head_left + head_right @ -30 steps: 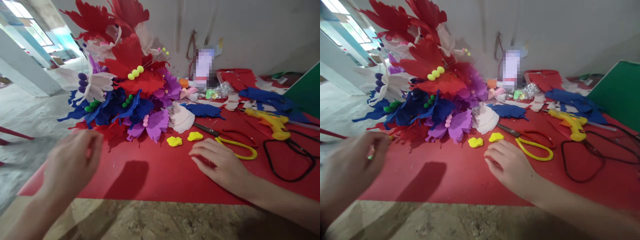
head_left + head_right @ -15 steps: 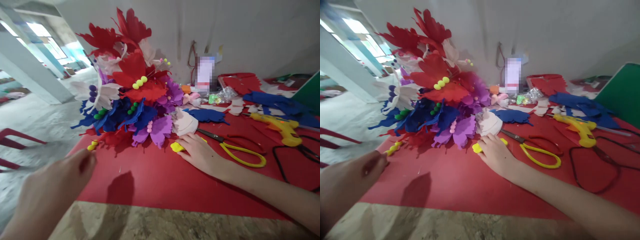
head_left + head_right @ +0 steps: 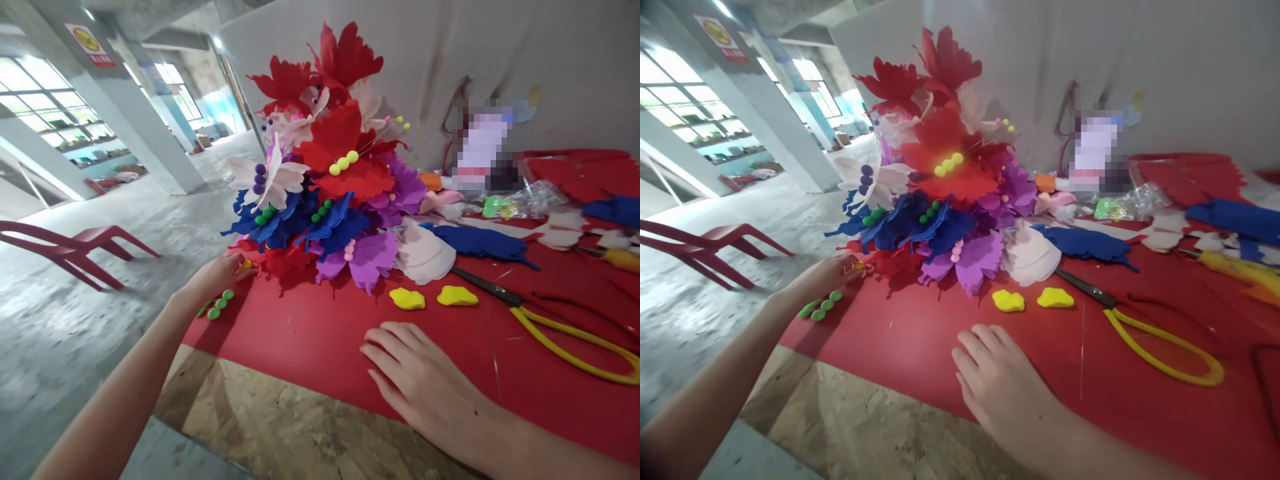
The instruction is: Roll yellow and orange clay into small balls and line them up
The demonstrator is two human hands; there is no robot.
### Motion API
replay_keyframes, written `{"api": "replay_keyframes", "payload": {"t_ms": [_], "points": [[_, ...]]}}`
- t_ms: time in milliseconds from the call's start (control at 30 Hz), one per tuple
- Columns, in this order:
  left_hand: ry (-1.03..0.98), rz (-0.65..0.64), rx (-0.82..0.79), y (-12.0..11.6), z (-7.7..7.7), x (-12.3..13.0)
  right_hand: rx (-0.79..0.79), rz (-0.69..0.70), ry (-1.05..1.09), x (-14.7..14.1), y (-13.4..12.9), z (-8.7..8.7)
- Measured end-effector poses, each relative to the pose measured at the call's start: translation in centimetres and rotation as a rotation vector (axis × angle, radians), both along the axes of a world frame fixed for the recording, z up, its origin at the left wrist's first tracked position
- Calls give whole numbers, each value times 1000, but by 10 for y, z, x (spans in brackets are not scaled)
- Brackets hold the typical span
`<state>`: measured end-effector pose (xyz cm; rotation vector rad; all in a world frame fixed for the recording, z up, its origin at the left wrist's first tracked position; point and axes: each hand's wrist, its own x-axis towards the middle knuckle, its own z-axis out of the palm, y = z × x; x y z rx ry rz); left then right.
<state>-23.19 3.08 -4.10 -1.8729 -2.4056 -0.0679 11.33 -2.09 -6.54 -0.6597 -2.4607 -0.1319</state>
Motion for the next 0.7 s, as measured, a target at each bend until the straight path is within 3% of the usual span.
{"api": "replay_keyframes", "payload": {"t_ms": [233, 467, 700], "points": [[49, -4, -149, 4, 5, -15, -39, 13, -28, 3, 2, -1], [27, -31, -217, -12, 16, -18, -49, 1, -11, 7, 3, -3], [65, 82, -277, -6, 10, -19, -74, -1, -20, 9, 3, -2]]}}
